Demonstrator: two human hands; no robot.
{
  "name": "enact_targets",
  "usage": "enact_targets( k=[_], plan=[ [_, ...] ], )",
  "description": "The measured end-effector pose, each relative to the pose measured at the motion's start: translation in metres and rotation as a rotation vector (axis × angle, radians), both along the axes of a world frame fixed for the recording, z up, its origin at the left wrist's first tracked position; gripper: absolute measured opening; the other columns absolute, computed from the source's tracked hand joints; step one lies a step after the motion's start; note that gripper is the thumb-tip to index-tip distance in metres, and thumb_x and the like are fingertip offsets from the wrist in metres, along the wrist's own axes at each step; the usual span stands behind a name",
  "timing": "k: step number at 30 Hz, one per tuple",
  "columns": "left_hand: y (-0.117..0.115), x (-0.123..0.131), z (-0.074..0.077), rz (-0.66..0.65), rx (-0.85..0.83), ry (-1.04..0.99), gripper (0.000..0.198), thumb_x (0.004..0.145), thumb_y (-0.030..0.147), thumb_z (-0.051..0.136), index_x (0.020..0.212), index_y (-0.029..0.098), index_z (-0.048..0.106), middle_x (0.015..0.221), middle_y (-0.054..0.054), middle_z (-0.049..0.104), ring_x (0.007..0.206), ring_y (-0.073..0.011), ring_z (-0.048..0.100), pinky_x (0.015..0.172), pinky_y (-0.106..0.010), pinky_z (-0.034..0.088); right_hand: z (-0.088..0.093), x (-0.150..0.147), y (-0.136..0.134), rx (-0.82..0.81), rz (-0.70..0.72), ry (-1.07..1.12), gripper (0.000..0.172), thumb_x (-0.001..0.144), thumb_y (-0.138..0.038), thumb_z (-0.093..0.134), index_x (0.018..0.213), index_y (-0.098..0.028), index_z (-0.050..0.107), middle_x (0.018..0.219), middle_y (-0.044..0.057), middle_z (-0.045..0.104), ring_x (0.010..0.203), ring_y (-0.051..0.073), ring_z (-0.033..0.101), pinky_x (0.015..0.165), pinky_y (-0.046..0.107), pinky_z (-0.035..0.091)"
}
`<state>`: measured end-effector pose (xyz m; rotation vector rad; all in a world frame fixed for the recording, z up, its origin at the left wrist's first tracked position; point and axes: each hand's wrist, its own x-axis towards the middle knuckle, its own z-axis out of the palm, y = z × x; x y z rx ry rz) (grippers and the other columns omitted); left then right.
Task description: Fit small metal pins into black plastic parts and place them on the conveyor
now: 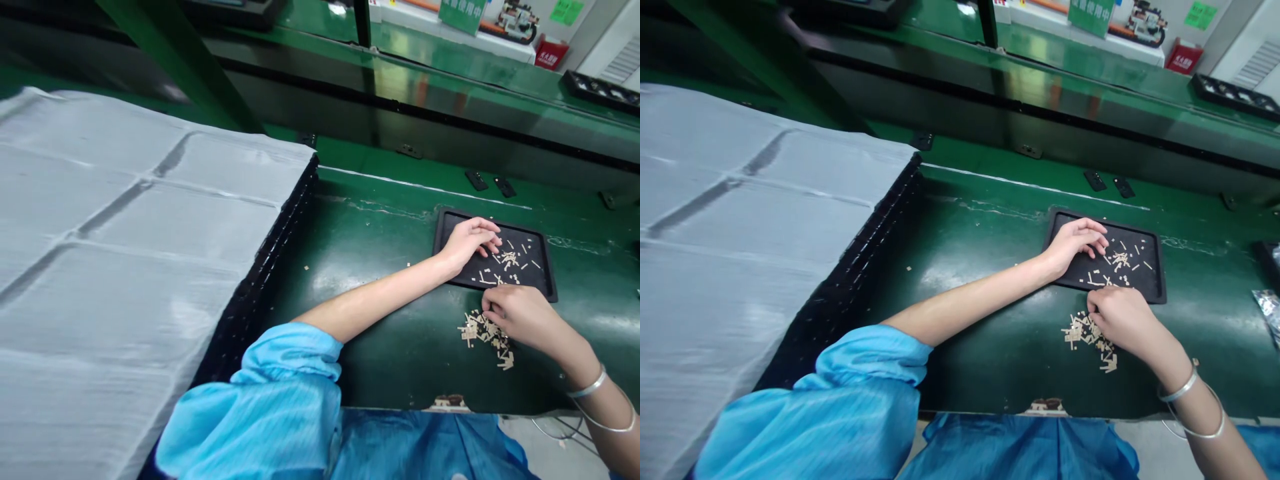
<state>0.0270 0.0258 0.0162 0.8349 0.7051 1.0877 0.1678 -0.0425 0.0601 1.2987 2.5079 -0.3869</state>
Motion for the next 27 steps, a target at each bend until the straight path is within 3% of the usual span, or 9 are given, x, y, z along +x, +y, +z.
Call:
enact_targets(
  k=[3, 7, 13, 19, 24, 27],
  plan=[
    [-0.001, 0.000, 0.000, -0.098, 0.023, -0.017, 0.008, 0.084, 0.009, 0.049, 0.086, 0.010, 0.056, 0.072, -0.002, 0.064, 0.060, -0.0071, 0.061, 0.055, -0.018, 0.042, 0.001, 0.009, -0.003, -0.067, -0.061, 0.126, 0.012, 0.076, -0.013, 0.053, 0.069, -0.020, 0.060, 0.060, -0.002, 0.061, 0.058, 0.012, 0.054, 0.057, 0.023, 0.033],
    [-0.004, 0.000, 0.001, -0.363, 0.113, 0.001, 0.009, 0.086, 0.013, 0.049, 0.083, 0.010, 0.057, 0.071, -0.002, 0.062, 0.057, -0.0066, 0.058, 0.051, -0.018, 0.037, 0.002, 0.024, -0.002, -0.215, -0.160, 0.398, 0.012, 0.079, -0.021, 0.054, 0.070, -0.019, 0.062, 0.058, -0.002, 0.059, 0.051, 0.009, 0.046, 0.052, 0.021, 0.034],
    [-0.009, 0.001, -0.001, -0.606, 0.271, 0.107, 0.024, 0.089, 0.027, 0.052, 0.072, 0.011, 0.055, 0.057, 0.002, 0.054, 0.048, -0.0044, 0.045, 0.045, -0.018, 0.029, -0.002, 0.035, 0.009, -0.179, -0.432, 0.849, 0.023, 0.079, -0.040, 0.064, 0.071, -0.018, 0.063, 0.059, 0.000, 0.059, 0.048, 0.009, 0.046, 0.047, 0.022, 0.038],
    [-0.009, -0.004, 0.001, -0.677, 0.189, 0.074, 0.033, 0.083, 0.043, 0.059, 0.076, 0.011, 0.060, 0.066, -0.002, 0.061, 0.050, -0.0051, 0.048, 0.044, -0.019, 0.027, -0.016, 0.035, 0.016, -0.124, -0.579, 1.114, 0.024, 0.075, -0.042, 0.071, 0.072, -0.018, 0.064, 0.057, 0.000, 0.062, 0.047, 0.010, 0.051, 0.045, 0.022, 0.039],
    [-0.013, -0.006, 0.003, -0.684, 0.228, 0.180, 0.022, 0.079, 0.030, 0.067, 0.082, 0.009, 0.066, 0.063, -0.001, 0.063, 0.045, -0.0025, 0.045, 0.047, -0.018, 0.033, -0.028, 0.037, 0.017, -0.032, -0.692, 1.275, 0.025, 0.074, -0.042, 0.072, 0.071, -0.019, 0.061, 0.048, -0.004, 0.051, 0.042, 0.007, 0.043, 0.041, 0.020, 0.034],
    [-0.014, -0.009, 0.006, -0.795, 0.244, 0.216, 0.022, 0.074, 0.030, 0.072, 0.082, 0.009, 0.069, 0.065, -0.003, 0.067, 0.046, -0.0044, 0.048, 0.050, -0.019, 0.039, -0.030, 0.039, 0.018, -0.019, -0.762, 1.410, 0.024, 0.074, -0.039, 0.073, 0.071, -0.019, 0.060, 0.046, -0.006, 0.047, 0.041, 0.007, 0.039, 0.040, 0.019, 0.028]
  ],
)
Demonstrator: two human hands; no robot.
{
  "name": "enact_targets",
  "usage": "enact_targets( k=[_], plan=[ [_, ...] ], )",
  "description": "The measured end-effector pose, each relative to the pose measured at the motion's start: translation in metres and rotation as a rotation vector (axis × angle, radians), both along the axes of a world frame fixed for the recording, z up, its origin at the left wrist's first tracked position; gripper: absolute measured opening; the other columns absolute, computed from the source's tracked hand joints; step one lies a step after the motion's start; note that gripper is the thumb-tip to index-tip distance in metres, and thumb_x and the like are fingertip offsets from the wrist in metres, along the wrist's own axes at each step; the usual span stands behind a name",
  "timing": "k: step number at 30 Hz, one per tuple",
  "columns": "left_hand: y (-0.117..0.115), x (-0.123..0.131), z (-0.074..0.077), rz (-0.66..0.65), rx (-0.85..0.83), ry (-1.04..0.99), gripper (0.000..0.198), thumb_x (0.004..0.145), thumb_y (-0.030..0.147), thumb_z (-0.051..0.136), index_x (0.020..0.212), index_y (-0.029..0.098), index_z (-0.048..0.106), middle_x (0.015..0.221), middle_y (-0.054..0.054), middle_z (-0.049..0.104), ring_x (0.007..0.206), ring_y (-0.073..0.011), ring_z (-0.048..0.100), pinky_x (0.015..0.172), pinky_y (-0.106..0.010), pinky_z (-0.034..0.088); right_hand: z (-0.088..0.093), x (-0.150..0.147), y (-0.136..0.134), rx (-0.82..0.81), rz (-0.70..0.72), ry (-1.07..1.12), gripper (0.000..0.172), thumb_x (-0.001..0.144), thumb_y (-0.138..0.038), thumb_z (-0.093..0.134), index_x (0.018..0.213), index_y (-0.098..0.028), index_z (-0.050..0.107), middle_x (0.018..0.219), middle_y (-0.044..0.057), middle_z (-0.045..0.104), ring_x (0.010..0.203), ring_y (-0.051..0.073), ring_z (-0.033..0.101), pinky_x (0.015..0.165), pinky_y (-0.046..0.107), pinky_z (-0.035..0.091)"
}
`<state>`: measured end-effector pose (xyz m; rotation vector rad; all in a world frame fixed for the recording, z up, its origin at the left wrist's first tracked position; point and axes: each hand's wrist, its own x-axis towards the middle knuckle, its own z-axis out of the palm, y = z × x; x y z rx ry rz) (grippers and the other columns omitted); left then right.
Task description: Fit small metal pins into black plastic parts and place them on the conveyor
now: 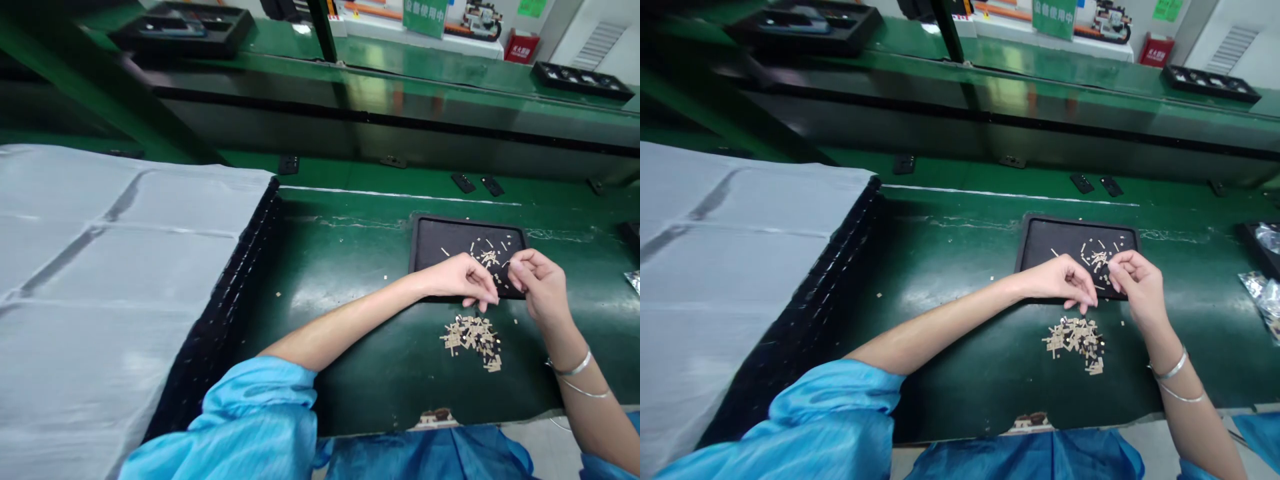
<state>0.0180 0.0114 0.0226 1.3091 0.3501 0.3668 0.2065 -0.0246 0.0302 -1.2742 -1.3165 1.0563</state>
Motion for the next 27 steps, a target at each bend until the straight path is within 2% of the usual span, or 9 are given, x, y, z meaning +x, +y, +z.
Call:
enact_targets(
  k=[2, 4, 7, 11, 14, 17, 21, 27],
  plan=[
    [0.000, -0.003, 0.003, -0.089, 0.048, 0.032, 0.026, 0.075, 0.035, 0.070, 0.082, 0.010, 0.072, 0.071, -0.006, 0.070, 0.044, -0.0039, 0.045, 0.045, -0.019, 0.035, 0.000, 0.001, 0.001, -0.019, -0.019, 0.048, 0.023, 0.073, -0.038, 0.073, 0.071, -0.019, 0.059, 0.046, -0.006, 0.046, 0.040, 0.006, 0.037, 0.039, 0.019, 0.025],
    [0.000, -0.005, 0.006, -0.106, 0.089, 0.039, 0.032, 0.081, 0.040, 0.062, 0.082, 0.010, 0.072, 0.076, -0.009, 0.072, 0.041, -0.0025, 0.037, 0.040, -0.020, 0.027, 0.001, 0.000, 0.001, -0.039, -0.006, 0.055, 0.023, 0.073, -0.038, 0.073, 0.070, -0.019, 0.059, 0.045, -0.006, 0.045, 0.040, 0.007, 0.037, 0.039, 0.020, 0.025],
    [-0.001, -0.004, 0.005, 0.045, 0.098, 0.035, 0.034, 0.082, 0.042, 0.061, 0.081, 0.009, 0.068, 0.071, -0.007, 0.069, 0.041, -0.0026, 0.036, 0.041, -0.019, 0.027, 0.000, -0.004, -0.003, 0.007, -0.038, -0.015, 0.021, 0.074, -0.036, 0.071, 0.071, -0.019, 0.060, 0.048, -0.005, 0.048, 0.042, 0.008, 0.041, 0.041, 0.021, 0.030],
    [-0.006, 0.002, 0.001, 0.279, 0.105, 0.027, 0.031, 0.077, 0.042, 0.066, 0.079, 0.012, 0.060, 0.063, 0.001, 0.059, 0.051, -0.0047, 0.045, 0.049, -0.018, 0.035, -0.002, -0.014, -0.012, 0.221, -0.202, -0.354, 0.011, 0.078, -0.030, 0.068, 0.075, -0.021, 0.064, 0.061, 0.000, 0.060, 0.051, 0.011, 0.050, 0.048, 0.025, 0.040],
    [-0.007, 0.004, 0.000, 0.315, 0.122, -0.015, 0.027, 0.084, 0.041, 0.057, 0.085, 0.013, 0.058, 0.067, 0.002, 0.058, 0.054, -0.0050, 0.045, 0.053, -0.018, 0.036, -0.002, -0.019, -0.016, 0.469, -0.169, -0.619, 0.005, 0.081, -0.024, 0.064, 0.077, -0.022, 0.065, 0.069, 0.003, 0.066, 0.056, 0.014, 0.053, 0.054, 0.030, 0.044],
    [-0.007, 0.003, 0.000, 0.328, 0.141, -0.026, 0.028, 0.086, 0.042, 0.053, 0.084, 0.014, 0.056, 0.067, 0.002, 0.057, 0.052, -0.0045, 0.042, 0.053, -0.019, 0.034, -0.001, -0.019, -0.017, 0.600, -0.106, -0.724, 0.005, 0.081, -0.021, 0.063, 0.081, -0.024, 0.066, 0.079, 0.006, 0.071, 0.068, 0.019, 0.062, 0.062, 0.036, 0.049],
    [-0.006, 0.003, -0.002, 0.348, 0.153, -0.019, 0.030, 0.086, 0.043, 0.051, 0.081, 0.014, 0.054, 0.065, 0.003, 0.055, 0.050, -0.0047, 0.039, 0.053, -0.020, 0.032, -0.002, -0.018, -0.018, 0.556, -0.088, -0.640, 0.007, 0.082, -0.023, 0.061, 0.083, -0.024, 0.068, 0.079, 0.005, 0.071, 0.069, 0.020, 0.064, 0.063, 0.037, 0.051],
    [-0.005, 0.002, -0.002, 0.306, 0.172, -0.043, 0.028, 0.087, 0.039, 0.049, 0.074, 0.014, 0.052, 0.064, 0.003, 0.054, 0.051, -0.0050, 0.039, 0.053, -0.020, 0.032, -0.005, -0.021, -0.018, 0.233, -0.146, -0.298, 0.011, 0.081, -0.028, 0.065, 0.089, -0.021, 0.068, 0.081, 0.004, 0.068, 0.069, 0.016, 0.063, 0.056, 0.027, 0.049]
  ],
)
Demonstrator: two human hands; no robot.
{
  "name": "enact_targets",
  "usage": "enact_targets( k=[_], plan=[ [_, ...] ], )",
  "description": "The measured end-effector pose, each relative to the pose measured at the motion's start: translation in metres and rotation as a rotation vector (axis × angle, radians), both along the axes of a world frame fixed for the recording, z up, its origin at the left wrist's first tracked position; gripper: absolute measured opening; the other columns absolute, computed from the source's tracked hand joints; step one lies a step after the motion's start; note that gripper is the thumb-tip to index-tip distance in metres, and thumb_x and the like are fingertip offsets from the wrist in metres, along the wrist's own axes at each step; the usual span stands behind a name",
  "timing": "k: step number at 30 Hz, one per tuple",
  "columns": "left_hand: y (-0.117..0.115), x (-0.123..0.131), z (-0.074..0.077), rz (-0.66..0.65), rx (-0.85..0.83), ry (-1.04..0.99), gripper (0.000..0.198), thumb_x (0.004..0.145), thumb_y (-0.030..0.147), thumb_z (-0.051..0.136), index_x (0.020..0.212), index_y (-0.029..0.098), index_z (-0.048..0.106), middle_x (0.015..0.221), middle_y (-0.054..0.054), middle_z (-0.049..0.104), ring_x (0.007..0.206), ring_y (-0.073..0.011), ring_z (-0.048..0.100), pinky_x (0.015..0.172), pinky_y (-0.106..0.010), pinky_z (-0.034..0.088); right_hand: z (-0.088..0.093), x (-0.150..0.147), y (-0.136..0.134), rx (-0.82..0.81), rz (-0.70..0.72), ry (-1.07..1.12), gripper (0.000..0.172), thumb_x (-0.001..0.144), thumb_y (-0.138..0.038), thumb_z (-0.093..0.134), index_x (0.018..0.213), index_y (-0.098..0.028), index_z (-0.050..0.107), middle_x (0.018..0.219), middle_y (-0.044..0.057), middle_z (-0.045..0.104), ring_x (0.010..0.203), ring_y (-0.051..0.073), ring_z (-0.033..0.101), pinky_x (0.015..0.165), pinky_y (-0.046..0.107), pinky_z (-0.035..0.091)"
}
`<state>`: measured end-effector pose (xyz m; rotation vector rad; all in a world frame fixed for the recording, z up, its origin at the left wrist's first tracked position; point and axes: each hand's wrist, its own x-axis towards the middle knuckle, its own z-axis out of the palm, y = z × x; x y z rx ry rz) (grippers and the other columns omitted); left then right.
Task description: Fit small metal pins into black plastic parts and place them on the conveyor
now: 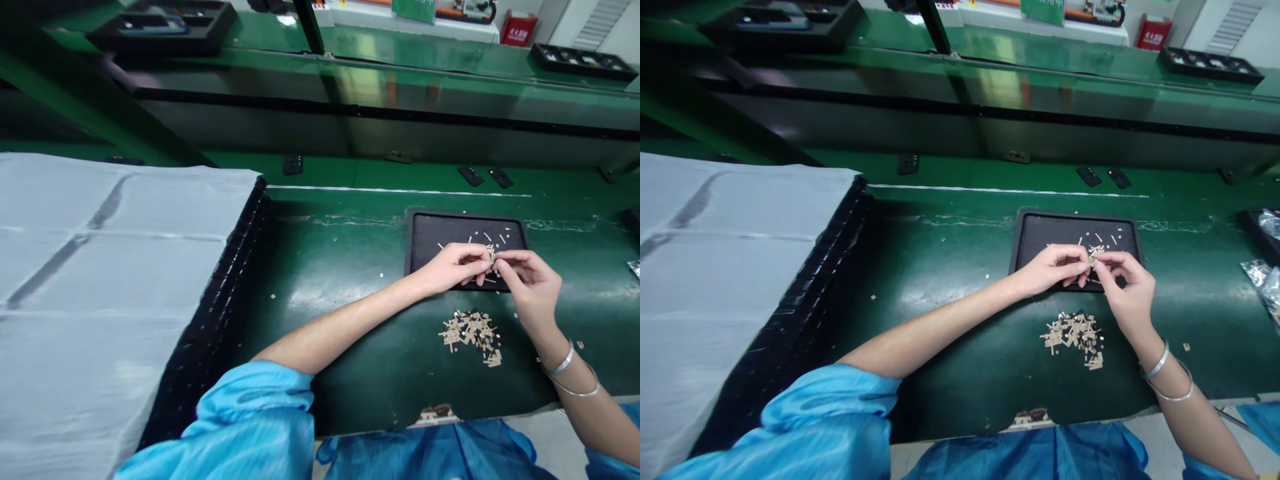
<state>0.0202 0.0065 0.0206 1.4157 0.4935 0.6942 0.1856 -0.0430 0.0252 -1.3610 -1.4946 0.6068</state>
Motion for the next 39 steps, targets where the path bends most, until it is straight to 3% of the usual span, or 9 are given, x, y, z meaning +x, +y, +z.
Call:
enact_targets(
  k=[5, 12, 18, 25, 29, 35, 39],
  plan=[
    [-0.001, -0.001, 0.003, 0.008, 0.006, 0.028, 0.027, 0.086, 0.039, 0.050, 0.073, 0.015, 0.052, 0.065, 0.002, 0.055, 0.052, -0.0058, 0.040, 0.054, -0.020, 0.033, -0.003, 0.002, 0.003, -0.115, -0.001, 0.097, 0.013, 0.077, -0.031, 0.069, 0.080, -0.020, 0.065, 0.072, 0.002, 0.065, 0.060, 0.013, 0.058, 0.051, 0.024, 0.047],
    [-0.007, 0.000, 0.008, 0.132, 0.081, 0.104, 0.023, 0.088, 0.034, 0.048, 0.077, 0.015, 0.054, 0.064, 0.002, 0.052, 0.057, -0.0076, 0.044, 0.059, -0.021, 0.036, -0.007, 0.001, 0.004, -0.111, -0.017, 0.109, 0.015, 0.078, -0.034, 0.069, 0.079, -0.020, 0.064, 0.072, 0.001, 0.063, 0.059, 0.012, 0.055, 0.048, 0.023, 0.044],
    [-0.009, 0.002, 0.007, 0.233, 0.245, 0.204, 0.016, 0.087, 0.024, 0.048, 0.074, 0.016, 0.053, 0.063, 0.004, 0.049, 0.056, -0.0077, 0.040, 0.059, -0.021, 0.034, 0.001, -0.004, 0.001, 0.106, -0.053, -0.159, 0.004, 0.081, -0.025, 0.066, 0.081, -0.021, 0.068, 0.079, 0.003, 0.064, 0.064, 0.013, 0.055, 0.052, 0.027, 0.043],
    [-0.015, 0.005, 0.000, 0.283, 0.430, 0.342, 0.017, 0.087, 0.019, 0.041, 0.076, 0.018, 0.054, 0.066, 0.001, 0.051, 0.059, -0.0105, 0.043, 0.059, -0.022, 0.032, 0.004, -0.001, 0.000, 0.278, 0.012, -0.457, 0.007, 0.083, -0.023, 0.064, 0.082, -0.024, 0.071, 0.077, 0.005, 0.067, 0.068, 0.018, 0.059, 0.056, 0.032, 0.046],
    [-0.016, 0.005, -0.002, 0.296, 0.436, 0.338, 0.017, 0.087, 0.019, 0.042, 0.075, 0.017, 0.054, 0.063, 0.001, 0.050, 0.057, -0.0098, 0.042, 0.058, -0.022, 0.032, 0.003, 0.000, 0.002, 0.349, 0.042, -0.551, 0.010, 0.082, -0.016, 0.062, 0.082, -0.024, 0.069, 0.075, 0.004, 0.069, 0.070, 0.018, 0.062, 0.062, 0.034, 0.049],
    [-0.015, 0.004, -0.004, 0.301, 0.478, 0.255, 0.019, 0.087, 0.023, 0.045, 0.073, 0.015, 0.055, 0.062, 0.002, 0.048, 0.056, -0.0086, 0.041, 0.056, -0.021, 0.033, 0.005, -0.003, 0.001, 0.439, 0.069, -0.490, 0.011, 0.078, -0.010, 0.063, 0.077, -0.021, 0.064, 0.069, 0.002, 0.066, 0.059, 0.013, 0.055, 0.055, 0.029, 0.045],
    [-0.015, 0.002, -0.001, 0.284, 0.424, 0.175, 0.016, 0.085, 0.020, 0.047, 0.070, 0.015, 0.053, 0.061, 0.003, 0.047, 0.055, -0.0069, 0.040, 0.055, -0.019, 0.034, 0.004, -0.001, 0.003, 0.308, 0.003, -0.392, 0.010, 0.079, -0.012, 0.062, 0.073, -0.019, 0.062, 0.066, 0.000, 0.062, 0.054, 0.011, 0.047, 0.052, 0.027, 0.041]
  ],
)
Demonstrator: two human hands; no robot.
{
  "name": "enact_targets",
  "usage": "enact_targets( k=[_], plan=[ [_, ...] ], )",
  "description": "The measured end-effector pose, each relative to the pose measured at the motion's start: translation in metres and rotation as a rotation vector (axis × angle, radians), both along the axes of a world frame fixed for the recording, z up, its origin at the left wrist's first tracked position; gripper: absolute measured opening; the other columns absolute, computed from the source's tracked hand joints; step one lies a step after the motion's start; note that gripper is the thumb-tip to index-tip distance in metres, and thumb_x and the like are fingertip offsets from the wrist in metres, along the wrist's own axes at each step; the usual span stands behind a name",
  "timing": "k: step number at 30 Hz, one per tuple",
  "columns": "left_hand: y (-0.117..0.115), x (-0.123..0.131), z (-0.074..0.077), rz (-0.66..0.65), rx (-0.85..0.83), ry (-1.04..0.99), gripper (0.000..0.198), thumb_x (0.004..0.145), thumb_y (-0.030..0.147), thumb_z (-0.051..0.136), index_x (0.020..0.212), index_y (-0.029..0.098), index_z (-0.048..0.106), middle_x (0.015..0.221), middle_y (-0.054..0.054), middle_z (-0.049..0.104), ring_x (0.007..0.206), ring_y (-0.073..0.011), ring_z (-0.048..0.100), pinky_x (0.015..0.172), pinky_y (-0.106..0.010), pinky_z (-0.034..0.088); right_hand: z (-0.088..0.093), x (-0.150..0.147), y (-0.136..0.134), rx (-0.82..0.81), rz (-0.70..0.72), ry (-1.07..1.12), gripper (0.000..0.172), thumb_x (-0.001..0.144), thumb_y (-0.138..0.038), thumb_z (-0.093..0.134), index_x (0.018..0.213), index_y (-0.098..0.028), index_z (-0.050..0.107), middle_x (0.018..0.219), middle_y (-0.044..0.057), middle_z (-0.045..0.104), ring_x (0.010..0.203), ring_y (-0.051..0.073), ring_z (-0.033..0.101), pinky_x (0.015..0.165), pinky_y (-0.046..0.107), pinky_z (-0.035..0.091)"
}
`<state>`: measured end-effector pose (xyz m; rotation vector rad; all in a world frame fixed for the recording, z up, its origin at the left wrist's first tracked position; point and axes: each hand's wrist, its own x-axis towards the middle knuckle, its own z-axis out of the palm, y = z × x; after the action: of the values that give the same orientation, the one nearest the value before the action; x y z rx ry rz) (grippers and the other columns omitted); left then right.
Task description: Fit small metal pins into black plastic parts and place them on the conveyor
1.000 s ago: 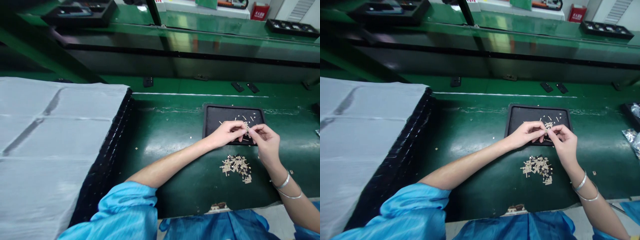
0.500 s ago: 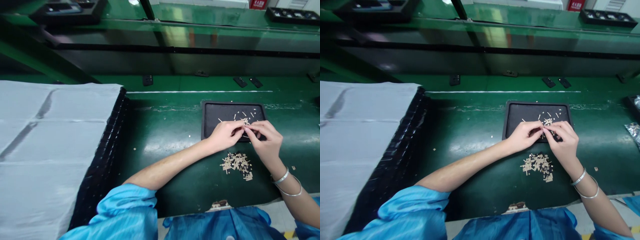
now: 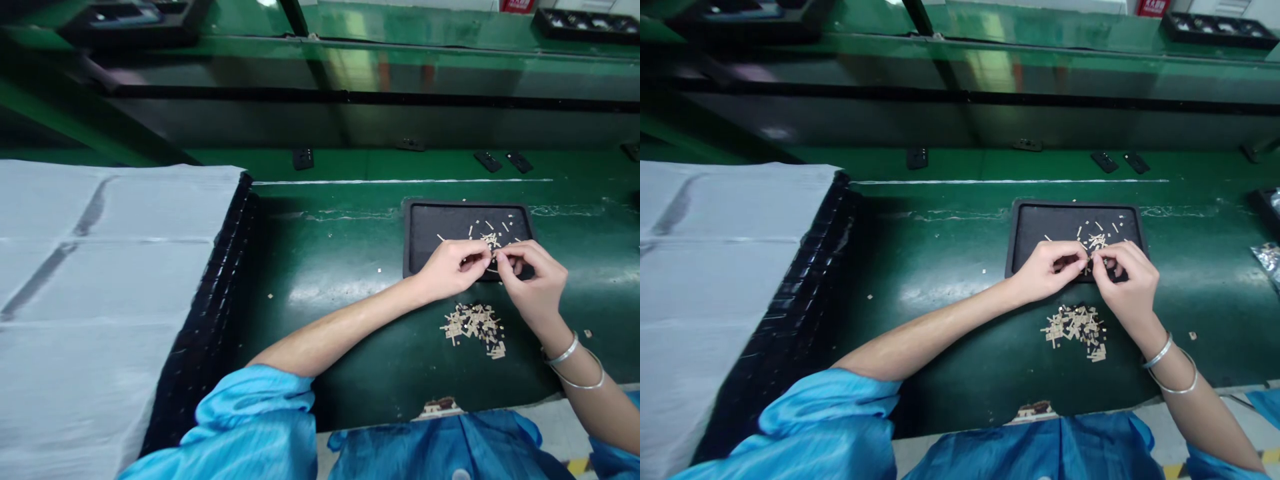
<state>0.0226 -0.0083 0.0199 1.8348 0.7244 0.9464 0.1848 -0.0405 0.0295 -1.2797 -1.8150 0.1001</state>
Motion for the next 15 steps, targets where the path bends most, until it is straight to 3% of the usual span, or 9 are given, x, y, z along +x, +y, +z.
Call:
enact_targets(
  k=[5, 10, 15],
  plan=[
    [0.001, -0.002, 0.004, 0.063, -0.145, -0.099, 0.017, 0.086, 0.025, 0.048, 0.073, 0.014, 0.053, 0.065, 0.002, 0.052, 0.057, -0.0074, 0.045, 0.054, -0.019, 0.035, -0.005, 0.012, 0.008, -0.069, -0.167, -0.073, 0.008, 0.080, -0.014, 0.061, 0.080, -0.019, 0.067, 0.062, -0.001, 0.058, 0.052, 0.011, 0.047, 0.049, 0.026, 0.039],
    [0.001, 0.001, 0.001, 0.098, -0.094, -0.030, 0.014, 0.086, 0.022, 0.048, 0.074, 0.015, 0.052, 0.060, 0.005, 0.046, 0.054, -0.0062, 0.040, 0.055, -0.019, 0.034, -0.003, 0.007, 0.004, 0.105, -0.048, -0.123, 0.012, 0.080, -0.012, 0.064, 0.087, -0.020, 0.068, 0.079, 0.004, 0.068, 0.064, 0.014, 0.057, 0.055, 0.028, 0.044],
    [0.000, 0.003, -0.004, 0.101, 0.026, 0.079, 0.016, 0.088, 0.019, 0.046, 0.076, 0.015, 0.055, 0.062, 0.003, 0.048, 0.056, -0.0076, 0.042, 0.057, -0.020, 0.034, -0.001, -0.001, -0.001, 0.166, 0.014, -0.184, 0.010, 0.079, -0.011, 0.067, 0.085, -0.019, 0.067, 0.077, 0.005, 0.069, 0.069, 0.017, 0.063, 0.056, 0.028, 0.047]
  ],
)
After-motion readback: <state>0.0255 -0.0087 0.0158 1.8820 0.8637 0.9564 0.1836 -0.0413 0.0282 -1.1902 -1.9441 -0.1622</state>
